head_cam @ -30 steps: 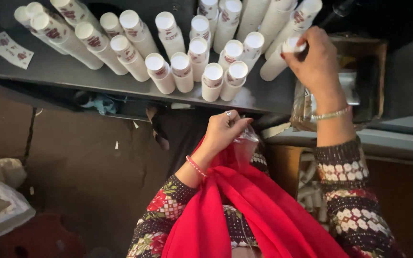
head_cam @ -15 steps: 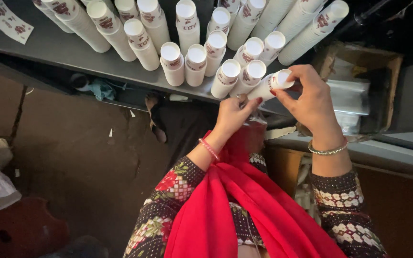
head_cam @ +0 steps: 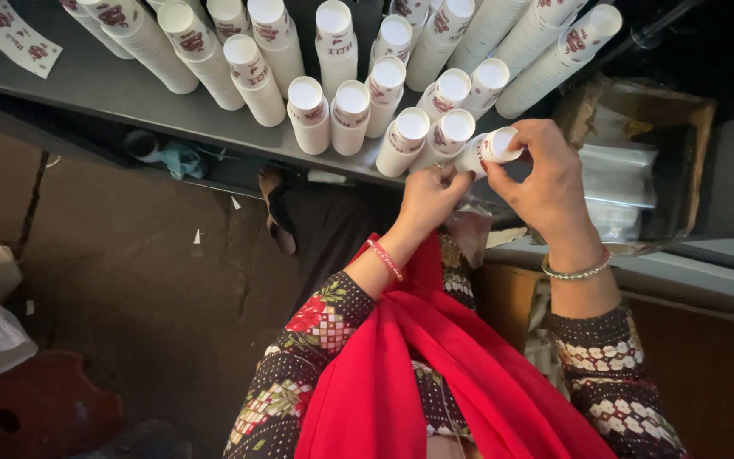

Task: Organizing paper cups on a workstation and putting them into individual plastic sleeves.

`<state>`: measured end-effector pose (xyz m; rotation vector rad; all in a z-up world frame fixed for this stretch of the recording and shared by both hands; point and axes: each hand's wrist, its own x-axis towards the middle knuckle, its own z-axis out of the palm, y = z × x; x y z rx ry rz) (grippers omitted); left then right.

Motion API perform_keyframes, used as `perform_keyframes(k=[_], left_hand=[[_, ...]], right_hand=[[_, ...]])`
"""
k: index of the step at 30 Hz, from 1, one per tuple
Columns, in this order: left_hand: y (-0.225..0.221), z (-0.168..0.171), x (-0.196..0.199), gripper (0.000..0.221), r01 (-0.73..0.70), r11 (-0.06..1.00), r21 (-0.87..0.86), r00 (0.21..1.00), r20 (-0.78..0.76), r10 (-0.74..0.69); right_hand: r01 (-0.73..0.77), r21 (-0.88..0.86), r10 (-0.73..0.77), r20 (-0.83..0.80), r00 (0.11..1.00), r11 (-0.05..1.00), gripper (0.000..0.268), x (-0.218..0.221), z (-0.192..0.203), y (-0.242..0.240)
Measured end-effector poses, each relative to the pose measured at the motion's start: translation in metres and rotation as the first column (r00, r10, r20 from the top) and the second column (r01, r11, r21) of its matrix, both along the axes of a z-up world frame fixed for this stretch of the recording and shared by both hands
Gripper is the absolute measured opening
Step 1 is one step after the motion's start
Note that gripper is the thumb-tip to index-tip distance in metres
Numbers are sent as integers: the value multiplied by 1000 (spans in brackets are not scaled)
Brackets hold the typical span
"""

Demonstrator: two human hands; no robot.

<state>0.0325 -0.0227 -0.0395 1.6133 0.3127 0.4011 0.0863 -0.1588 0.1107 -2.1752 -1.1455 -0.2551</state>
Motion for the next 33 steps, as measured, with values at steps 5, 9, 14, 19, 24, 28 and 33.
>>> perform_keyframes(k=[5,9,14,19,24,28,33], left_hand=[[1,7,-10,38,-12,994,104,1000,-22,14],[-1,14,-39,40,109,969,224,994,-37,-104],[0,34,-70,24,255,921,294,961,27,-274],[7,77,-105,20,221,896,384,871,336,-359],[-3,103,-110,35,242,970,37,937,252,-244],[-9,95,-102,41,-70,892,447,912,390,-124],[8,104,-106,17,83,911,404,878,403,-259]], right_hand=[[-23,126,-2,200,980,992,37,34,41,-22],[106,106,-137,363,922,989,32,109,50,-34],[79,-9,-65,486,872,997,21,153,43,-23],[88,-57,-65,330,942,994,13,61,83,-31],[-152,440,405,-567,717,885,28,-57,36,-28],[-92,621,507,-536,675,778,15,-86,-34,-38],[176,611,503,-756,419,772,21,-69,-36,-57]])
